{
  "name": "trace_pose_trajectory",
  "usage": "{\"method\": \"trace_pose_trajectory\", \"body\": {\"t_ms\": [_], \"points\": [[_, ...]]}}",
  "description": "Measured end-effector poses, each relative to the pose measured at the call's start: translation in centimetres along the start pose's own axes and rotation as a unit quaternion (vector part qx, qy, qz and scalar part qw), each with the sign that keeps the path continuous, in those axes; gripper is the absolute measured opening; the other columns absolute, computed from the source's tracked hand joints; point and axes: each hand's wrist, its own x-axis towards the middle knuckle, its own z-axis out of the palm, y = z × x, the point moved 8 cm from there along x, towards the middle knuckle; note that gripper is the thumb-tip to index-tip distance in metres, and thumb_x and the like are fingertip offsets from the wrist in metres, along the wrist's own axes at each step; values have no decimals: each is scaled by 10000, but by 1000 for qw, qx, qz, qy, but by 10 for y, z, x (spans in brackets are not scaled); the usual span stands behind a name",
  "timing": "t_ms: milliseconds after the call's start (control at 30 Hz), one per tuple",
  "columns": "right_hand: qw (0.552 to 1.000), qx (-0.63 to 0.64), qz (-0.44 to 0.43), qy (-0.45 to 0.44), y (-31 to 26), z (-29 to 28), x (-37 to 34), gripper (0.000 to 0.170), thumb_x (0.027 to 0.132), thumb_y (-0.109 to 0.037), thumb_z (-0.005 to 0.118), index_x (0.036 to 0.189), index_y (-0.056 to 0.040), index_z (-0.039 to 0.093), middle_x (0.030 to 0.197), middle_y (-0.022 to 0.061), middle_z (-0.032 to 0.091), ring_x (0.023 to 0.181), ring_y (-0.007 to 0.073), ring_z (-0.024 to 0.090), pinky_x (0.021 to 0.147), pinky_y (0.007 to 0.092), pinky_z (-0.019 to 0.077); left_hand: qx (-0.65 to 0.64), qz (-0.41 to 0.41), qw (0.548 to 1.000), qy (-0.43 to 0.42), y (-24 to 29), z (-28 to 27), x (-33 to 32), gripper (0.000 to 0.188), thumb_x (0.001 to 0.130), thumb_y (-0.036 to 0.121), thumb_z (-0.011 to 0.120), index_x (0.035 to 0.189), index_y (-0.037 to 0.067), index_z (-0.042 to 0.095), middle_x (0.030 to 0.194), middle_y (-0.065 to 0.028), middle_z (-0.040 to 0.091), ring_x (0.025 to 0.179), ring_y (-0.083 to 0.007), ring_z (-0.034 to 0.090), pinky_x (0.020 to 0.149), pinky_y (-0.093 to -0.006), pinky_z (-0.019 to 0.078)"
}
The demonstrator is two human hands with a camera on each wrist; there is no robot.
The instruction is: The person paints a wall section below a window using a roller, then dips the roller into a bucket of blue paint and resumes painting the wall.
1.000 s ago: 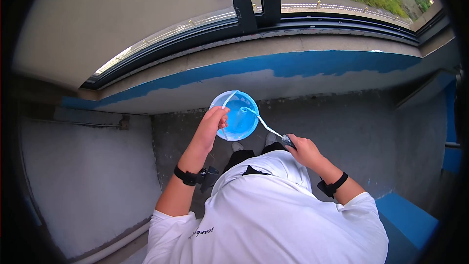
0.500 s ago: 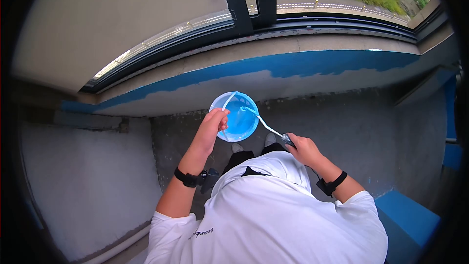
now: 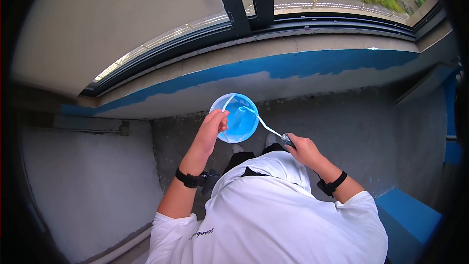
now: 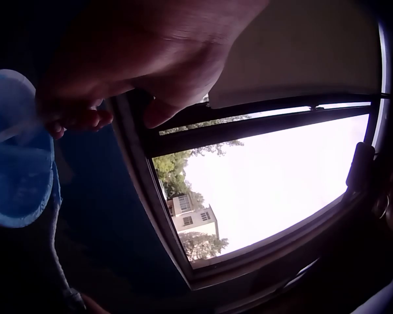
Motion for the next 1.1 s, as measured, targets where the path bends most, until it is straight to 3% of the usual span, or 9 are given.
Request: {"method": "trace_pose_trajectory", "body": {"t_ms": [533, 600, 733, 1033, 1100], "points": [[1000, -1, -5, 26, 3, -2, 0, 306, 846, -169, 596, 1122, -50, 539, 828, 187, 638, 738, 385, 613, 654, 451, 492, -6, -2, 1000, -12, 2, 8, 0, 216, 926, 233, 499, 989, 29, 532, 708, 31, 462, 660, -66, 448, 710, -243, 395], [999, 15, 31, 13, 5, 1, -2, 310, 851, -174, 593, 1129, -48, 538, 839, 186, 643, 749, 383, 617, 662, 448, 494, -3, -4, 1000, -8, 1, 5, -2, 211, 927, 231, 497, 986, 31, 532, 708, 31, 463, 659, -67, 448, 710, -242, 395], [1000, -3, 3, 16, 4, -1, -1, 311, 853, -180, 593, 1129, -49, 539, 844, 190, 643, 758, 383, 620, 669, 446, 496, -3, 1, 1000, -13, 5, 9, -1, 203, 929, 223, 494, 986, 31, 531, 710, 33, 463, 658, -64, 446, 710, -240, 396], [999, 17, 41, -1, 9, 0, -4, 321, 852, -161, 593, 1144, -44, 530, 839, 196, 639, 764, 387, 618, 670, 446, 494, -8, -6, 1000, -15, 2, 11, -4, 195, 924, 218, 499, 975, 35, 539, 701, 37, 469, 655, -63, 452, 709, -238, 399], [1000, 3, 10, 9, 1, -9, -1, 308, 851, -153, 594, 1133, -43, 534, 832, 200, 636, 764, 392, 615, 666, 446, 492, -14, -9, 1000, -21, 2, 12, -1, 195, 921, 220, 504, 972, 35, 542, 700, 37, 471, 656, -63, 454, 707, -239, 399]]}}
